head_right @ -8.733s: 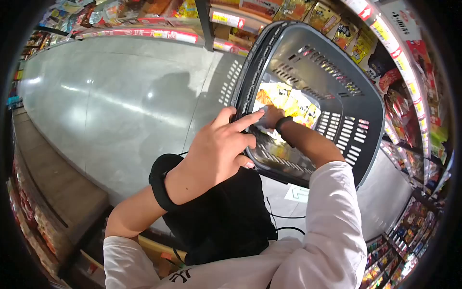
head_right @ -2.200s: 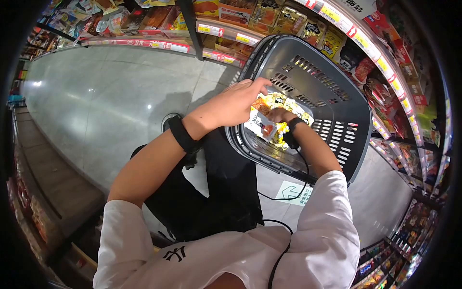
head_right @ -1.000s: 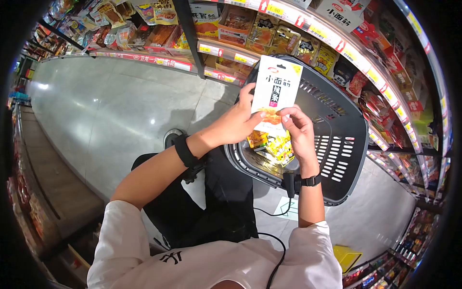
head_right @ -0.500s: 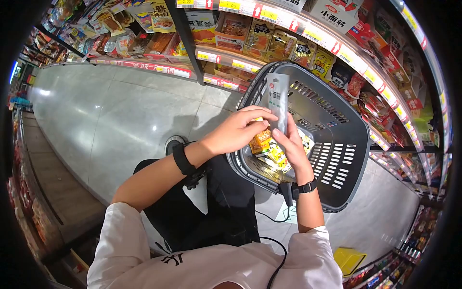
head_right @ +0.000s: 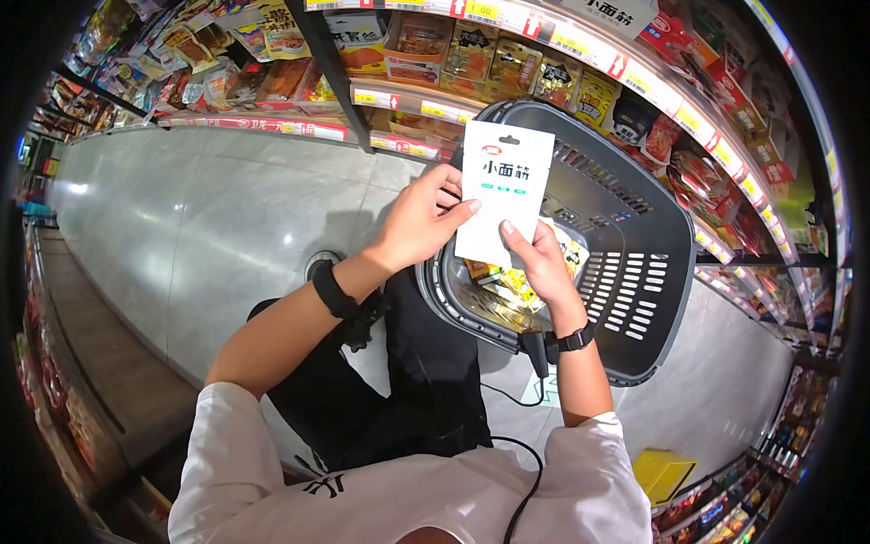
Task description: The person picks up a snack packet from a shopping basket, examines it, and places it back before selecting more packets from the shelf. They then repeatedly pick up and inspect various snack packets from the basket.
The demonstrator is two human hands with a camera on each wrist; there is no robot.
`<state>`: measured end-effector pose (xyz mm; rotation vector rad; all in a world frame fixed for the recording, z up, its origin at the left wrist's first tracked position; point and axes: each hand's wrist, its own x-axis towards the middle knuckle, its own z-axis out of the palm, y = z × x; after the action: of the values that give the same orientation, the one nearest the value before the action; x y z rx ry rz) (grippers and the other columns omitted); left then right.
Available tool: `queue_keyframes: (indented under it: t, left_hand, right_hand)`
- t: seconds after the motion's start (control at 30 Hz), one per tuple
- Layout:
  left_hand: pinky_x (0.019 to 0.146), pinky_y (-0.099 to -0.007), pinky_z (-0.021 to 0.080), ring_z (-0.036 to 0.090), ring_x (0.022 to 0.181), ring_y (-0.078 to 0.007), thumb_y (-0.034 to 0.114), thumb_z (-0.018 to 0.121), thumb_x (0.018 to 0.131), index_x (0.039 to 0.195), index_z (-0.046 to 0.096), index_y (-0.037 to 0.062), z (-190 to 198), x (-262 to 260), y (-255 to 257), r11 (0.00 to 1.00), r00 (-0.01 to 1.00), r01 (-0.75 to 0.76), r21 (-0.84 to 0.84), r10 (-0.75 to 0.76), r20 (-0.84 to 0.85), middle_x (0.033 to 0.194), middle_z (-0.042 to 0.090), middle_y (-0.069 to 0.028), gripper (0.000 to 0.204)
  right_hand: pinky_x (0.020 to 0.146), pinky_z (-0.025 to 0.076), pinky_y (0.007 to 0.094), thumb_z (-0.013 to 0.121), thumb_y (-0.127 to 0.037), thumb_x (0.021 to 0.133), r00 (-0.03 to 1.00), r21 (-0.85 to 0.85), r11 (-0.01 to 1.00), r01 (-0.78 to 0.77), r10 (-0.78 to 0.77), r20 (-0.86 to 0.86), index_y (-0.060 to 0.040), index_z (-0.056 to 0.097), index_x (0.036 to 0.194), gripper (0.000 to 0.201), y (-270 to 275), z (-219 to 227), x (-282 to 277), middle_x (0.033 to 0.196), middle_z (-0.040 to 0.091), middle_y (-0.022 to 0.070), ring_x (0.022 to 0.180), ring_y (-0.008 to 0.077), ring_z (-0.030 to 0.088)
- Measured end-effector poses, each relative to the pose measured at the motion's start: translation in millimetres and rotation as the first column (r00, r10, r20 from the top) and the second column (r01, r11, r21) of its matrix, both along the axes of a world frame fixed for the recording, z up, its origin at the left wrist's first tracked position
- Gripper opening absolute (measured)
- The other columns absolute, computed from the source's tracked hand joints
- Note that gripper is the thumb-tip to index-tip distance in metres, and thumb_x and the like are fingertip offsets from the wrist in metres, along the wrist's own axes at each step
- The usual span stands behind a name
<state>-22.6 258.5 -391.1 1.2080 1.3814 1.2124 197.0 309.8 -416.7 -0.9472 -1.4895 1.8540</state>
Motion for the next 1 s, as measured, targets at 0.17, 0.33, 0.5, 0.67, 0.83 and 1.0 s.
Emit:
queue_keyframes:
  t: [0.17,0.33,0.5,0.67,0.83,1.0]
  left_hand:
    - [0.077,-0.0298,0.056,0.069,0.087,-0.0155,0.011,0.071,0.094,0.108,0.056,-0.0019,-4.0,-1.7,3.5,1.000,1.000,-0.003,-0.024,0.003,-0.019,0.097,0.069,-0.0105,0.024]
    - [0.070,-0.0329,0.057,0.074,0.081,-0.0193,0.007,0.072,0.090,0.101,0.057,-0.0027,-15.0,2.8,6.3,0.998,0.999,-0.047,0.044,0.046,0.020,0.091,0.072,-0.0128,0.021]
    - [0.075,-0.0272,0.055,0.069,0.085,-0.0124,0.006,0.068,0.095,0.107,0.056,-0.0035,-11.0,0.8,8.3,0.999,0.999,0.032,-0.033,-0.031,0.036,0.095,0.069,-0.0103,0.019]
    - [0.074,-0.0268,0.055,0.069,0.084,-0.0120,0.005,0.068,0.095,0.109,0.057,-0.0037,-9.8,2.9,9.0,0.998,0.999,0.045,-0.040,-0.046,-0.005,0.095,0.070,-0.0104,0.020]
    - [0.074,-0.0274,0.055,0.070,0.084,-0.0121,0.005,0.068,0.095,0.112,0.057,-0.0040,-10.4,4.1,10.2,0.996,0.998,0.065,-0.057,-0.066,-0.008,0.097,0.071,-0.0107,0.022]
    - [0.076,-0.0282,0.055,0.071,0.088,-0.0130,0.002,0.065,0.096,0.125,0.055,-0.0050,-16.3,4.2,11.2,0.994,0.994,0.112,-0.021,-0.112,0.009,0.106,0.072,-0.0134,0.032]
  right_hand:
    - [0.095,0.049,0.0284,0.067,-0.020,0.101,0.995,0.080,0.996,0.036,-0.044,0.089,0.0030,0.063,0.129,0.037,4.4,5.7,-6.1,0.118,0.071,0.0077,0.105,0.0110,0.064]
    - [0.087,0.052,0.0264,0.071,-0.014,0.097,0.993,0.080,0.993,0.092,-0.097,0.071,0.0022,0.067,0.125,0.033,7.6,5.2,-4.6,0.110,0.074,0.0067,0.096,0.0088,0.067]
    - [0.085,0.053,0.0258,0.073,-0.012,0.095,0.991,0.110,0.990,0.090,-0.099,0.087,0.0027,0.069,0.120,0.029,8.5,6.7,0.5,0.105,0.075,0.0068,0.092,0.0086,0.067]
    - [0.086,0.054,0.0270,0.073,-0.009,0.095,0.994,0.099,0.992,0.075,-0.083,0.073,0.0032,0.070,0.119,0.027,9.1,5.2,4.0,0.105,0.075,0.0070,0.093,0.0096,0.068]
    - [0.084,0.054,0.0269,0.073,-0.007,0.094,0.993,0.135,0.988,0.076,-0.088,0.083,0.0035,0.070,0.117,0.026,9.5,4.2,5.9,0.104,0.076,0.0069,0.092,0.0094,0.068]
    - [0.081,0.053,0.0262,0.074,-0.007,0.093,0.985,0.182,0.980,0.083,-0.108,0.132,0.0040,0.072,0.113,0.023,7.0,9.3,7.9,0.101,0.076,0.0071,0.089,0.0089,0.067]
